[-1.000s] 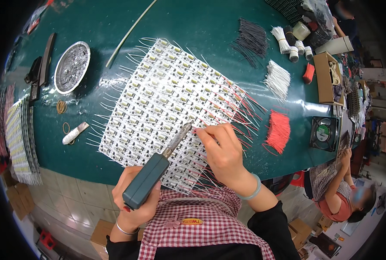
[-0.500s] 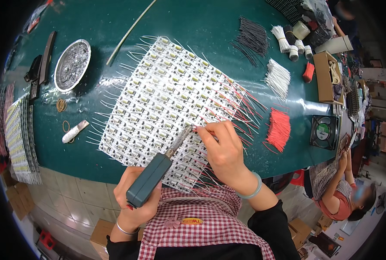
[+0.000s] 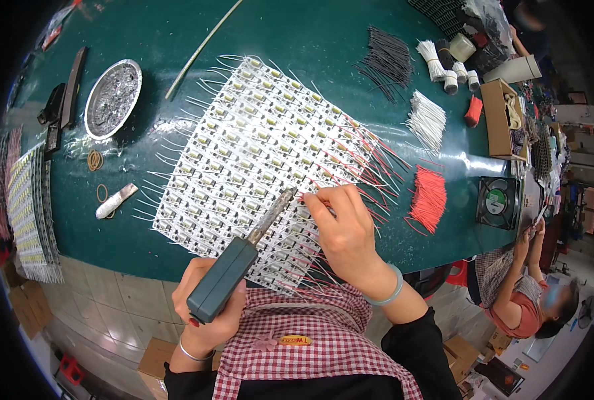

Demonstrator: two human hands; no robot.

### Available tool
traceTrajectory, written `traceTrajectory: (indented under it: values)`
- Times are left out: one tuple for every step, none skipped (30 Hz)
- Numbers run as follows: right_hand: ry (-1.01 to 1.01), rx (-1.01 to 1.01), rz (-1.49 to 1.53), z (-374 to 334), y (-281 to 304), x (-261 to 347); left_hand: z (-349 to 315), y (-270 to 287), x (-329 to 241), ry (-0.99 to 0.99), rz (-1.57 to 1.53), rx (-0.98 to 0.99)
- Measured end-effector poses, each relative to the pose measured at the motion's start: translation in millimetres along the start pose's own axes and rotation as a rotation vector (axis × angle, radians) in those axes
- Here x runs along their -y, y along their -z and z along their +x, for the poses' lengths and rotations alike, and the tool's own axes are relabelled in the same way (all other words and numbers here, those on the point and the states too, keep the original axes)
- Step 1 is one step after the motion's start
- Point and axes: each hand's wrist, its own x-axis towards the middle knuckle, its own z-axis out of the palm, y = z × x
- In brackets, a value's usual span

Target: The person uses a soldering iron to attach red and white wires to a large LED panel. They pick up individual wires, position them on the panel, and apply heat to secure them. The person occasionally uses a wooden stick to adjust the wires on the board.

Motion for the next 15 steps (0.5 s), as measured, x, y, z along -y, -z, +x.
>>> traceTrajectory:
  values:
    - [0.0, -0.001, 0.0, 0.1, 0.0, 0.2, -0.4, 0.2, 0.3, 0.001, 0.0, 0.005]
    - [0.001, -0.001, -0.003, 0.3, -0.2, 0.3, -0.8, 0.5, 0.8, 0.002, 0.0, 0.01]
    - [0.001, -0.001, -0.006, 0.5, -0.4, 0.4, -1.1, 0.5, 1.4, 0.004, 0.0, 0.015]
    - [0.002, 0.0, -0.01, 0.5, -0.5, 0.7, -1.1, 0.1, 1.9, -0.002, -0.002, 0.016]
    - [0.0, -0.001, -0.01, 0.5, -0.4, 1.1, -0.7, -0.6, 2.5, -0.008, -0.005, 0.016]
    - [-0.002, -0.001, -0.01, 0.4, -0.3, 1.6, -0.8, -1.4, 3.2, -0.014, -0.007, 0.017]
    - [-0.005, -0.002, -0.009, 0.5, 0.0, 2.0, -1.3, -2.3, 4.2, -0.013, -0.011, 0.019]
    - [-0.004, -0.004, -0.011, 0.5, 0.0, 2.2, -2.0, -3.6, 5.4, -0.011, -0.015, 0.02]
    - [-0.003, -0.007, -0.013, 0.3, -0.2, 2.2, -2.5, -4.4, 6.2, -0.009, -0.019, 0.022]
    - [-0.003, -0.01, -0.014, 0.0, -0.4, 2.1, -2.0, -5.1, 6.5, -0.015, -0.021, 0.022]
    - [-0.003, -0.011, -0.018, -0.3, -0.6, 2.1, -0.9, -5.9, 6.8, -0.021, -0.023, 0.022]
    - [-0.002, -0.012, -0.022, -0.5, -0.9, 2.2, -0.4, -6.4, 7.0, -0.026, -0.025, 0.022]
    - [-0.002, -0.013, -0.025, -0.6, -1.4, 2.3, -0.6, -6.8, 7.2, -0.019, -0.029, 0.021]
    - [0.0, -0.014, -0.028, -0.4, -1.7, 2.6, -0.8, -7.2, 7.4, -0.012, -0.032, 0.021]
    - [0.001, -0.016, -0.031, -0.3, -2.1, 2.8, -0.9, -7.4, 7.6, -0.004, -0.036, 0.02]
